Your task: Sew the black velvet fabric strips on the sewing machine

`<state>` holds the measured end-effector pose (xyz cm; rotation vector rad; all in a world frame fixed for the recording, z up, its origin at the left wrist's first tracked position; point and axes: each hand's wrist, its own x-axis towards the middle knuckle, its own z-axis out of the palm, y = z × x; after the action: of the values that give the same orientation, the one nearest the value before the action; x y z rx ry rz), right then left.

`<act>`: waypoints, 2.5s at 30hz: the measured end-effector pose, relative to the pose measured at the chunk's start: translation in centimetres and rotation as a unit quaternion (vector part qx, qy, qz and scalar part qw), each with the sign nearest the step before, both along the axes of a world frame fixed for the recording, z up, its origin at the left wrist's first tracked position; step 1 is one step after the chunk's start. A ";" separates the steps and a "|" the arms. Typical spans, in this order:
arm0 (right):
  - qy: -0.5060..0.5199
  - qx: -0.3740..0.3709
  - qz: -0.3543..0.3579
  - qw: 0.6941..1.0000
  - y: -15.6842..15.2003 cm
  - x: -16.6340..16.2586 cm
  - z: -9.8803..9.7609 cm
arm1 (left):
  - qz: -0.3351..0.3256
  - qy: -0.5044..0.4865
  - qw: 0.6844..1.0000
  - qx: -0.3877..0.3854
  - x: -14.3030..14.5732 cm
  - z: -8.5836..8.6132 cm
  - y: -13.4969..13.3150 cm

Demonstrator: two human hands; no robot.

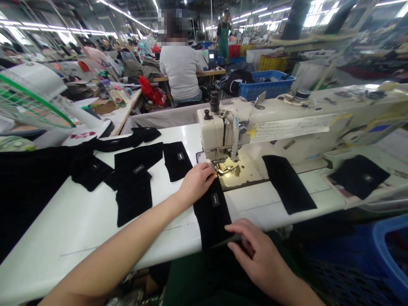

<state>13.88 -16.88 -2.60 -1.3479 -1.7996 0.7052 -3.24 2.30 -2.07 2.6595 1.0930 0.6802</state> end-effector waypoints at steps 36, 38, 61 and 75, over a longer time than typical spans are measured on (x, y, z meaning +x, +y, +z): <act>-0.172 0.070 0.008 0.983 1.7 0.2 -0.1 | -0.086 -0.022 0.995 0.034 -1.1 -0.6 2.5; -0.179 0.065 0.011 0.982 1.7 0.2 -0.1 | -0.085 -0.018 0.996 0.035 -1.1 -0.6 2.7; -0.228 0.030 0.029 0.973 2.1 0.9 0.6 | -0.263 0.034 0.964 0.029 -3.4 2.2 -8.8; -0.252 0.052 0.003 0.966 5.4 0.8 0.6 | -0.269 0.051 0.962 0.013 -3.2 1.9 -5.9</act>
<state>14.70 -11.47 -2.01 -1.5451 -2.1990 0.2727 -6.44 -3.57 -0.20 2.8445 0.3355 0.4503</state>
